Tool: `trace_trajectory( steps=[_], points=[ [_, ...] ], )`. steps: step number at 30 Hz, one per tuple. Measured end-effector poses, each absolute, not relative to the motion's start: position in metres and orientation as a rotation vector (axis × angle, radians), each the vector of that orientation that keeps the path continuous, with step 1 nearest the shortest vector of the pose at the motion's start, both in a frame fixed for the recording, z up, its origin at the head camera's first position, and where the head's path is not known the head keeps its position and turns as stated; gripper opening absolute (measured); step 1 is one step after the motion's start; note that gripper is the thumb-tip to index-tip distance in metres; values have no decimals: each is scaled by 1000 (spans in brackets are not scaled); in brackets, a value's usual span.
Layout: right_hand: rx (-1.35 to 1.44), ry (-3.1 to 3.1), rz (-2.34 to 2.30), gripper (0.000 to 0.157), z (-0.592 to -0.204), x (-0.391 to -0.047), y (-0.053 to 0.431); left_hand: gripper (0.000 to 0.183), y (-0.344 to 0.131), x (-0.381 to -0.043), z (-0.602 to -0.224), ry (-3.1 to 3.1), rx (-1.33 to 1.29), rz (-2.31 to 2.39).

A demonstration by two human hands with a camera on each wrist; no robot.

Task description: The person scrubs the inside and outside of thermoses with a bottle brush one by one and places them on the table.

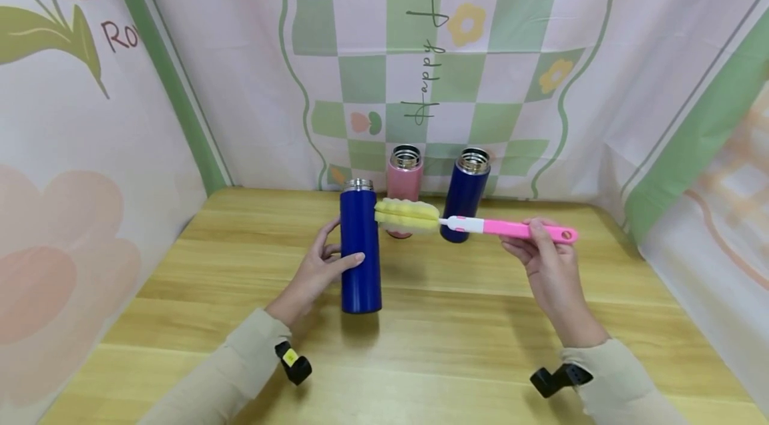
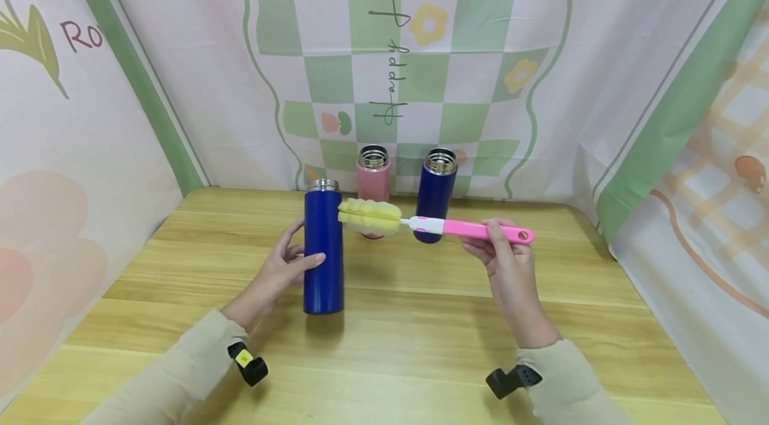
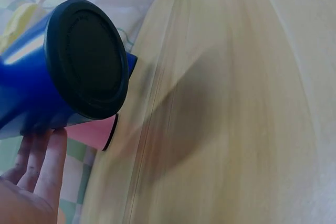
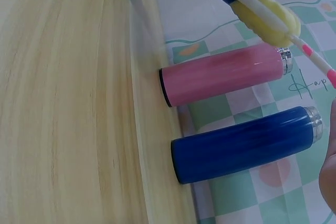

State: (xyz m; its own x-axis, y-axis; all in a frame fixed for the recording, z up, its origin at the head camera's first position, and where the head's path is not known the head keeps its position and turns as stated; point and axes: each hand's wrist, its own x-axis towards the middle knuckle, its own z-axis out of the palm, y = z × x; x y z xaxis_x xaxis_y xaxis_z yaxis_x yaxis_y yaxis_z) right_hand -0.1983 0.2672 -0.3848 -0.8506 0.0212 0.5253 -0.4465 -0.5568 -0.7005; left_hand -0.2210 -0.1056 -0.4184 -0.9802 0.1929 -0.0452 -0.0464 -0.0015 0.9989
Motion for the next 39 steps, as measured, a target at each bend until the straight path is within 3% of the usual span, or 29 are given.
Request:
trace_trajectory(
  steps=[39],
  points=[
    [815,-1617,2469,27,-398,-191,292,73,-113,-224,-417,1940,132,2276]
  ],
)
